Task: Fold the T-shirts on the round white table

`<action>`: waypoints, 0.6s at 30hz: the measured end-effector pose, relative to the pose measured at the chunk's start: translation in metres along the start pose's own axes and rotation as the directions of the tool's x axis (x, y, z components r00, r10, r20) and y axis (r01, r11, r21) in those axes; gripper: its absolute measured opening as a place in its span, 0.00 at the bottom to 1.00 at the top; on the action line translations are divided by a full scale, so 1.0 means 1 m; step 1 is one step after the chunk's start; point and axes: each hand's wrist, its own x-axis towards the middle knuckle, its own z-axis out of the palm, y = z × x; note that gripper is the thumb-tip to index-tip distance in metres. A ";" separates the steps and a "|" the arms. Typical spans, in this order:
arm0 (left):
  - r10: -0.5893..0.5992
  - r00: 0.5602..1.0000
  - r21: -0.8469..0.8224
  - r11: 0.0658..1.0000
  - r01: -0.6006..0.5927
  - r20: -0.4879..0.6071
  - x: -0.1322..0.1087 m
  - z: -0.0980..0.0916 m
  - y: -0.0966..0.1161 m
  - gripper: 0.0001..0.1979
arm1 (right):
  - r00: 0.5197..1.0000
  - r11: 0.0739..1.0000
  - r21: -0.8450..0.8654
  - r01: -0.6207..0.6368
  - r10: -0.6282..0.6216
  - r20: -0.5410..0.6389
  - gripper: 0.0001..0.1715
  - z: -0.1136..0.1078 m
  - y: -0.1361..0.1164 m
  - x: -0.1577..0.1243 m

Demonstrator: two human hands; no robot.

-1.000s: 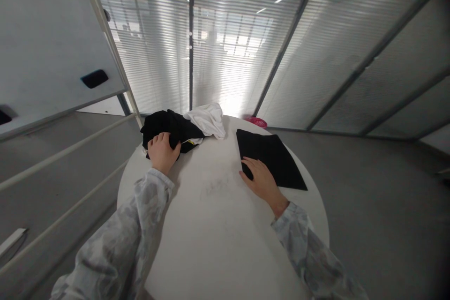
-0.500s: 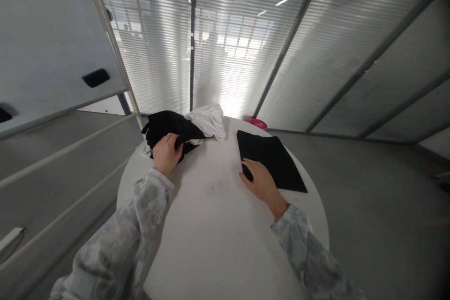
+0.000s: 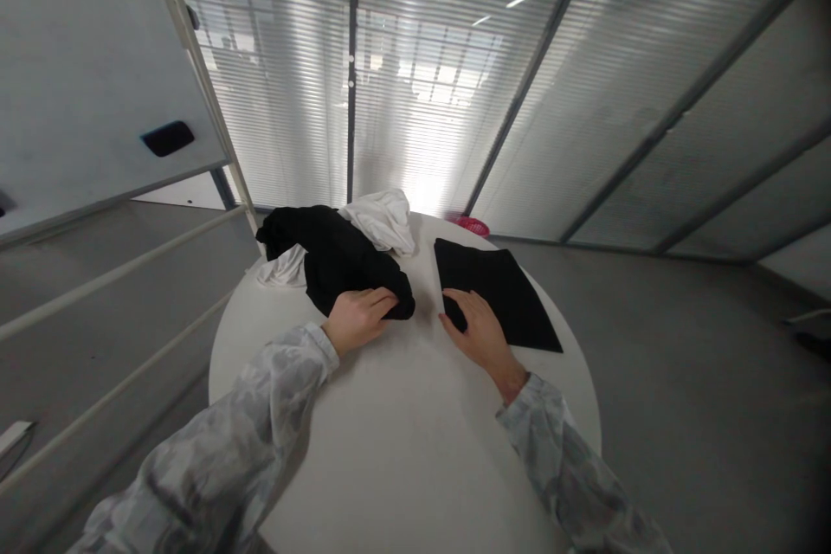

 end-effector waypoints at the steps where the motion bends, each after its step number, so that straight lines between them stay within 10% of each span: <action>1: 0.035 0.999 -0.010 0.999 -0.035 0.010 0.000 0.003 0.005 0.15 | 1.000 1.000 0.021 0.012 -0.012 -0.003 0.26 -0.001 -0.001 0.000; 18: 0.279 0.958 -0.041 0.960 -0.276 0.071 0.002 0.032 0.033 0.16 | 0.986 0.967 0.195 0.162 -0.167 0.010 0.25 0.007 0.004 0.001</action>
